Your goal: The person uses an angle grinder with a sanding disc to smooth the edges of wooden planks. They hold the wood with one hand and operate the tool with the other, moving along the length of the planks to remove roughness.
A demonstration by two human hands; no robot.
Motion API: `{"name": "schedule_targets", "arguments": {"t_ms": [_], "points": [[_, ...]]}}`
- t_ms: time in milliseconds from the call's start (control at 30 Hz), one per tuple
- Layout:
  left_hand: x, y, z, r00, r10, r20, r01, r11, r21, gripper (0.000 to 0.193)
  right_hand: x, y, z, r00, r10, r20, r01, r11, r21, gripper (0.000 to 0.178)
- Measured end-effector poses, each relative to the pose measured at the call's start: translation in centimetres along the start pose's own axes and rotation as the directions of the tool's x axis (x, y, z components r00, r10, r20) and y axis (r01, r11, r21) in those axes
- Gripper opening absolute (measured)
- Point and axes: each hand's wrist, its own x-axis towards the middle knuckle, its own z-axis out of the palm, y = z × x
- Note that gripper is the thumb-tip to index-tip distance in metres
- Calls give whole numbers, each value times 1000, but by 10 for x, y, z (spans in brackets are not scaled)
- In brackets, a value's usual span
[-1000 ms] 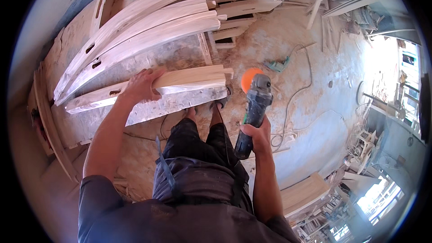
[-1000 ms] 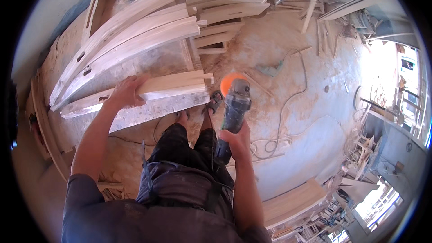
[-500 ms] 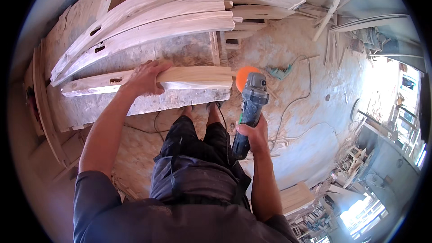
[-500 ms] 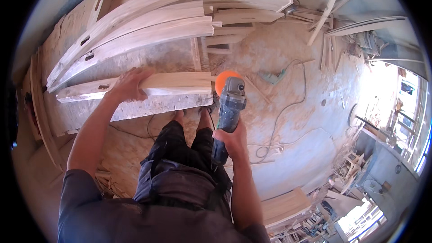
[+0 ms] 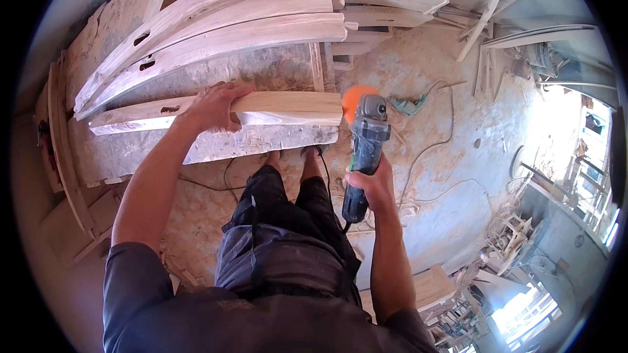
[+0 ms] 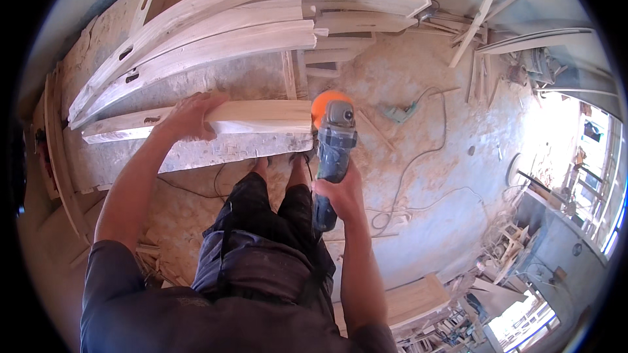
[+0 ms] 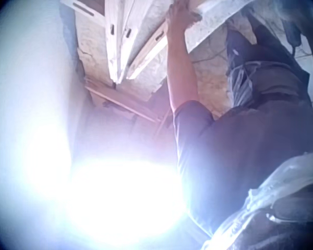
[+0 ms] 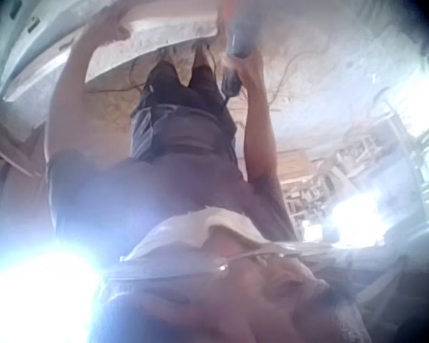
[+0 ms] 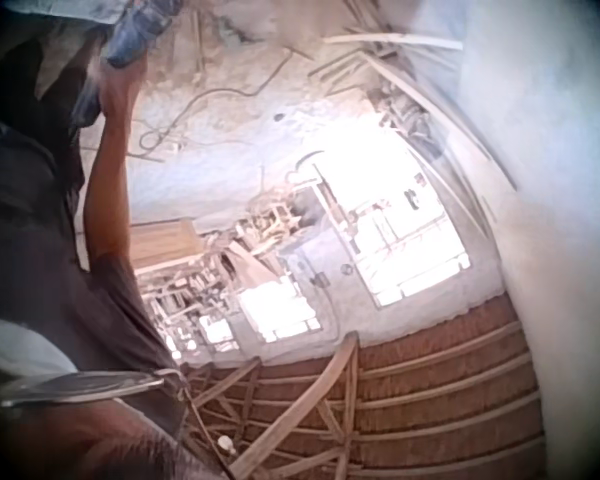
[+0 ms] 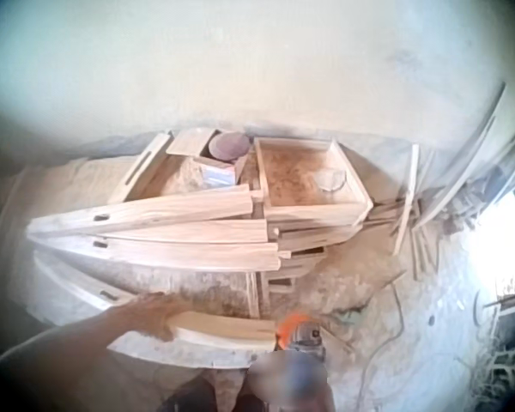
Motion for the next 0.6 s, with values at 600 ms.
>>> {"name": "schedule_targets", "arguments": {"t_ms": [600], "points": [[-7, 2, 20, 994, -4, -111, 10, 999, 49, 89, 21, -23, -1, 1000, -23, -4, 23, 1000, 12, 47]]}}
